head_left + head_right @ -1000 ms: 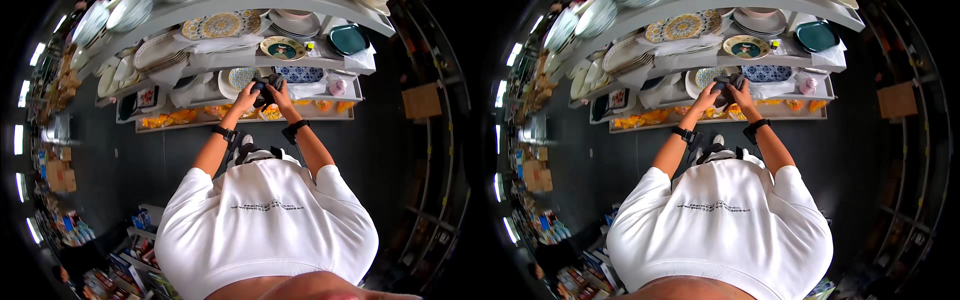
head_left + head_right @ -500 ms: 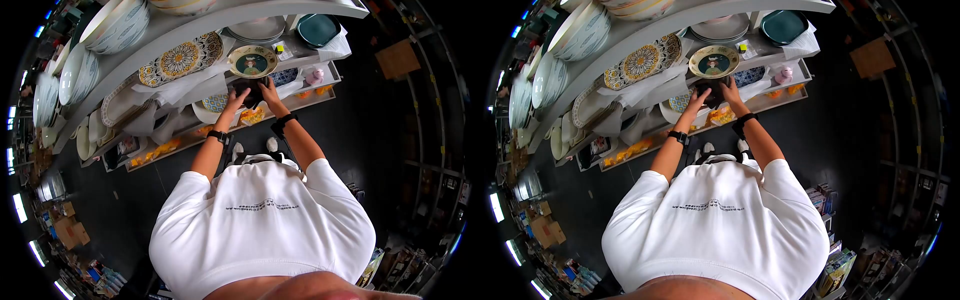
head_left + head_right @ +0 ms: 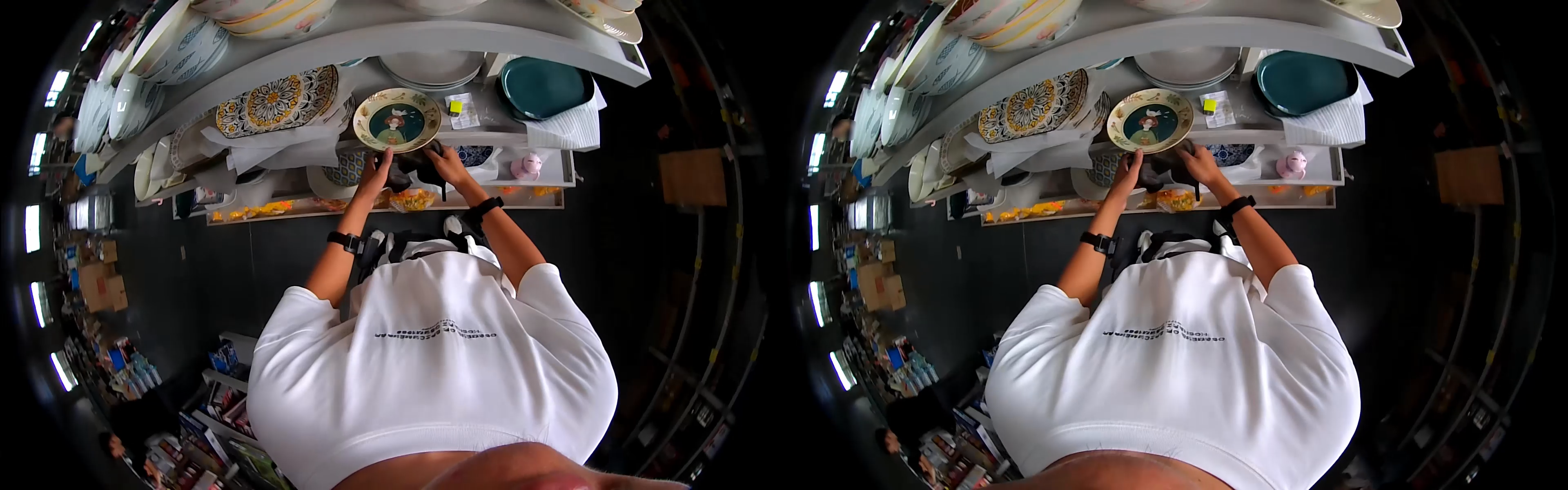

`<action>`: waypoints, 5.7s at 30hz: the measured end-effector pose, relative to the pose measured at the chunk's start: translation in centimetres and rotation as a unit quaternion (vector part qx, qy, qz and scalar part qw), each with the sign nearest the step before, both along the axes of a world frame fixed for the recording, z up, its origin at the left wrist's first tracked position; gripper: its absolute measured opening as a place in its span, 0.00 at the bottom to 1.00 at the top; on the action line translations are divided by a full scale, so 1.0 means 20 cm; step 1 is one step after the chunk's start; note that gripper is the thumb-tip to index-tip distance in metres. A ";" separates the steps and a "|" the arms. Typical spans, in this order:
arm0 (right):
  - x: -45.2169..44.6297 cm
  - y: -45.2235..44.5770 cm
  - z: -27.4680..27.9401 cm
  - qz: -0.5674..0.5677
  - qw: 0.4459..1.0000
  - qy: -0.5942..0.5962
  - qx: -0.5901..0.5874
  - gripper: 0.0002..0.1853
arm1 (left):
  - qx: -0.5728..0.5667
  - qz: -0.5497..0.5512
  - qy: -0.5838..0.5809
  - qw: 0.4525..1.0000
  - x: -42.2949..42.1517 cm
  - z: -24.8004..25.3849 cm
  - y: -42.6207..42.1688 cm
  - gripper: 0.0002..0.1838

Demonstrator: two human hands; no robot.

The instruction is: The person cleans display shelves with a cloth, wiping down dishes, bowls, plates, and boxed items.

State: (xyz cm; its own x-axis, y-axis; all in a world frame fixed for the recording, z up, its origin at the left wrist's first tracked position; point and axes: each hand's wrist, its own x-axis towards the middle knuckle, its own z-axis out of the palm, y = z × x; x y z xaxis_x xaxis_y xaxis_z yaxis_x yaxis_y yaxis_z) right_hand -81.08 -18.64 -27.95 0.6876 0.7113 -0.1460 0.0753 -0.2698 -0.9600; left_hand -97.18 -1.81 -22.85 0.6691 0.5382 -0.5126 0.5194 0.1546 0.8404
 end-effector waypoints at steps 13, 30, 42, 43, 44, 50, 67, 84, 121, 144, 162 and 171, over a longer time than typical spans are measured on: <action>0.34 -0.70 0.02 -0.143 0.982 0.068 0.100 0.14 | -0.261 0.238 -0.096 0.930 0.09 0.08 0.00 0.28; 0.34 -0.62 0.08 0.002 0.972 -0.201 -0.120 0.32 | -0.213 0.173 -0.146 0.950 -0.02 0.10 -0.02 0.21; 0.34 -0.82 0.13 -0.094 0.953 -0.231 -0.172 0.30 | -0.208 0.027 -0.188 0.959 0.30 0.29 -0.21 0.20; 0.32 -0.77 0.16 -0.085 0.951 -0.221 -0.198 0.33 | -0.199 -0.013 -0.186 0.962 0.39 0.32 -0.25 0.21; 0.31 -0.74 0.18 -0.077 0.948 -0.211 -0.225 0.36 | -0.205 -0.030 -0.190 0.960 0.49 0.35 -0.31 0.21; 0.35 -0.85 0.11 -0.073 0.941 -0.236 -0.230 0.31 | -0.175 -0.133 -0.165 0.961 1.03 0.40 -0.56 0.18; 0.32 -0.96 0.26 -0.149 0.924 -0.243 -0.256 0.37 | -0.153 -0.130 -0.173 0.964 1.80 0.27 -0.68 0.22; 0.49 -1.12 0.26 -0.066 0.925 -0.284 -0.245 0.33 | -0.070 -0.076 -0.147 0.984 1.84 0.19 -0.71 0.22; 1.13 -1.90 0.27 -0.008 0.974 -0.198 -0.110 0.22 | 0.467 0.041 -0.138 0.872 1.63 0.11 -0.94 0.29; 0.91 -1.48 0.35 0.229 0.968 -0.095 0.046 0.19 | 0.263 0.074 0.005 0.962 0.90 -0.25 -1.19 0.38; 1.05 -1.77 -0.05 0.054 0.991 0.105 -0.068 0.14 | -0.284 0.426 -0.227 0.828 1.03 -0.26 -1.14 0.27; 1.27 -1.78 0.01 -0.177 0.984 0.024 -0.011 0.29 | -0.262 0.472 -0.268 0.798 0.97 -0.28 -0.97 0.29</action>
